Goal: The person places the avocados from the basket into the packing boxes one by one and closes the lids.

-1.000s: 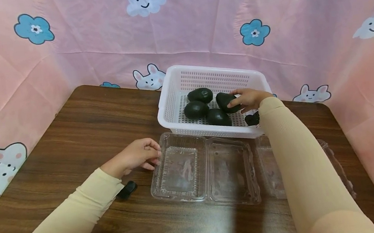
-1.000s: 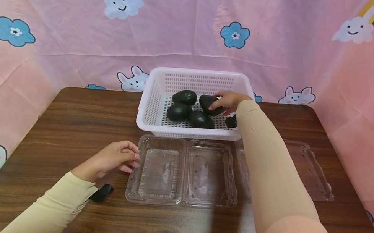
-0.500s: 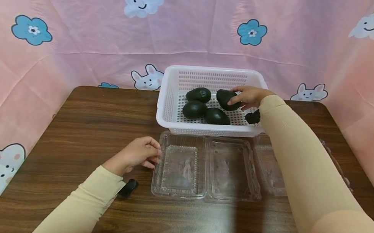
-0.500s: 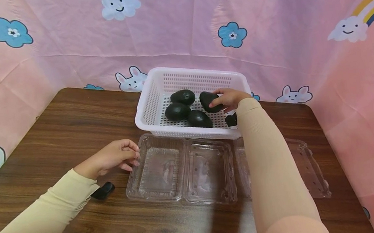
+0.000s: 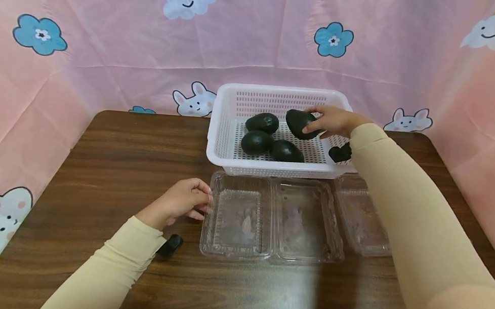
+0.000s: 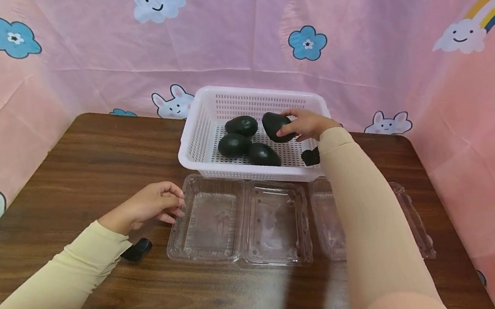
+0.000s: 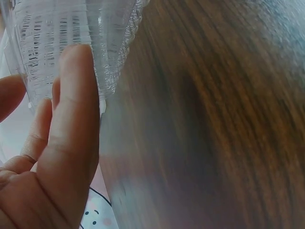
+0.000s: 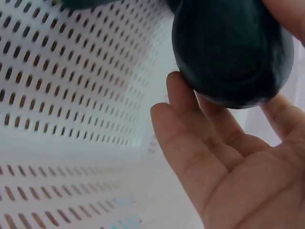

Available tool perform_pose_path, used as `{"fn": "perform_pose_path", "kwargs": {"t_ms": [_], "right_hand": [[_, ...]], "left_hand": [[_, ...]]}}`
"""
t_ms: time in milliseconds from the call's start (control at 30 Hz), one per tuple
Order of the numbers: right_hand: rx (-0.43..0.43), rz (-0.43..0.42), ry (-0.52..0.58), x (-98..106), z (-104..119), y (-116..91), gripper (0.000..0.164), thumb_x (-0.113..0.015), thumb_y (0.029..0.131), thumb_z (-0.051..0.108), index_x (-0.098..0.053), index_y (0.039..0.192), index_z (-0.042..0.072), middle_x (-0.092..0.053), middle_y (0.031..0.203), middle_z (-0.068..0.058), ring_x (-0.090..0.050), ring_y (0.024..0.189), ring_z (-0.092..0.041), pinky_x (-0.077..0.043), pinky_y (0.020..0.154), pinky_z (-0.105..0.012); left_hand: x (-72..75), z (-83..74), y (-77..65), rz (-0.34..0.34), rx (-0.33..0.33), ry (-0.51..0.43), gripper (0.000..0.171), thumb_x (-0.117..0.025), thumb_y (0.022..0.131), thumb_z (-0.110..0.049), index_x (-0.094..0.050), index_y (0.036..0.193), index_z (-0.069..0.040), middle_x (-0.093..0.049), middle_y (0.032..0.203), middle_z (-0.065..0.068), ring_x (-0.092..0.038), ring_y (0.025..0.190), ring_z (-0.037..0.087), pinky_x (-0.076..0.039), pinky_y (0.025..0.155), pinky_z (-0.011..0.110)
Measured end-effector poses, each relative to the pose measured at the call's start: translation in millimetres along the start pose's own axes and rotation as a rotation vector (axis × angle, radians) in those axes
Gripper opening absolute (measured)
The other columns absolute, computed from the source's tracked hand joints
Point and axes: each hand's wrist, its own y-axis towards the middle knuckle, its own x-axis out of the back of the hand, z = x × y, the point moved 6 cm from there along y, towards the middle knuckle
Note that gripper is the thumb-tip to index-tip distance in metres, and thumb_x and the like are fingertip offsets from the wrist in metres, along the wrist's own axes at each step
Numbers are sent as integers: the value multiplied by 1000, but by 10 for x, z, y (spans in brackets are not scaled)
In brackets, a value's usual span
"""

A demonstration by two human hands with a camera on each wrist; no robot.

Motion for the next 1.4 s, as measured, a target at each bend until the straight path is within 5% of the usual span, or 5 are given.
{"fn": "perform_pose_path", "kwargs": {"t_ms": [933,1400], "right_hand": [[198,-29,35,-158,278,-517,69,-68,79,13,-30,137,18,-34,135,-15,-48,107,-28,-40,92,-45],[310,-23,-19,-419,502,-803,70,-71,76,15,-35,136,22,-33,137,-10,-41,119,-25,-38,91,-47]], "left_hand": [[-5,39,-6,3,-10,-10,27,-50,90,-9,-43,109,8,-57,101,21,-62,81,22,-53,67,38],[-12,47,-1,5,-16,-3,28,-49,90,-10,-44,111,8,-56,102,21,-62,82,22,-53,68,38]]}}
